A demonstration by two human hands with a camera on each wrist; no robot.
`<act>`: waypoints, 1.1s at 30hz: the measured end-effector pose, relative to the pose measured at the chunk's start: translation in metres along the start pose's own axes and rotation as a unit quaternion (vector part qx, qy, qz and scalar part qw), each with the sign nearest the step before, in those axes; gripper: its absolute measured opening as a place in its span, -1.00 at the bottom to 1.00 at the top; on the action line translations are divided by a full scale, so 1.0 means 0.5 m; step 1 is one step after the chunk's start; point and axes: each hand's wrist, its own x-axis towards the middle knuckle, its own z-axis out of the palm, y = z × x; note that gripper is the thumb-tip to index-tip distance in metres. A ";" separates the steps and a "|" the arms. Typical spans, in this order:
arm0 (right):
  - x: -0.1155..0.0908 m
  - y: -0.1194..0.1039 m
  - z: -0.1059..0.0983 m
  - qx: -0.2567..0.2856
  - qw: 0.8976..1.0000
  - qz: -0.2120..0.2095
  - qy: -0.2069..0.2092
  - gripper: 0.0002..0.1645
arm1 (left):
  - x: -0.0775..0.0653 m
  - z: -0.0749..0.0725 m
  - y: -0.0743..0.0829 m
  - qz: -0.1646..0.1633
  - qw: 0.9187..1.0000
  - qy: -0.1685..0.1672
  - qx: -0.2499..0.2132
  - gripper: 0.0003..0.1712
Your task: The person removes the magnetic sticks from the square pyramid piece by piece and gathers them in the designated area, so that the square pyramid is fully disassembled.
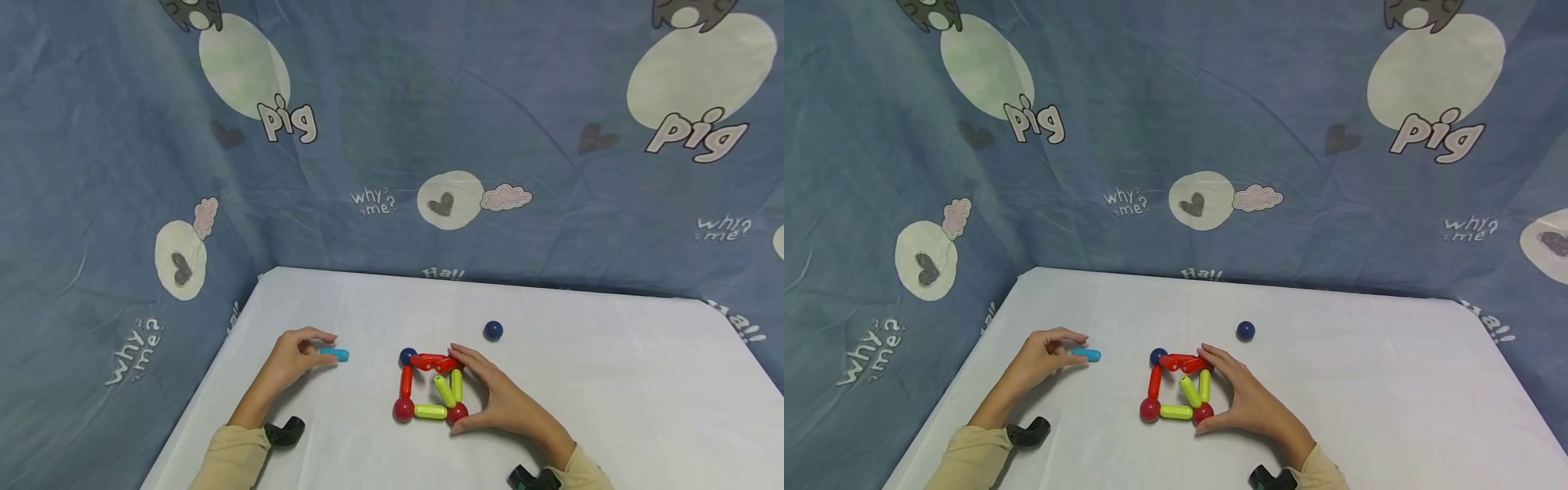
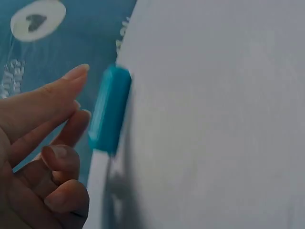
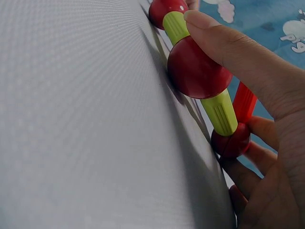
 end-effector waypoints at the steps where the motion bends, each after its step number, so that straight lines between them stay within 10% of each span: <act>1: 0.000 0.000 0.000 -0.001 1.000 -0.001 0.000 0.40 | 0.000 0.005 0.008 0.004 1.000 -0.002 -0.002 -0.57; 15: -0.001 0.001 -0.003 0.006 1.000 -0.001 -0.001 0.39 | 0.033 0.153 0.151 0.105 0.987 -0.117 -0.018 -0.57; 33: -0.001 -0.001 -0.002 -0.001 1.000 -0.010 0.004 0.39 | 0.050 0.228 0.140 0.081 0.984 -0.156 -0.007 -0.68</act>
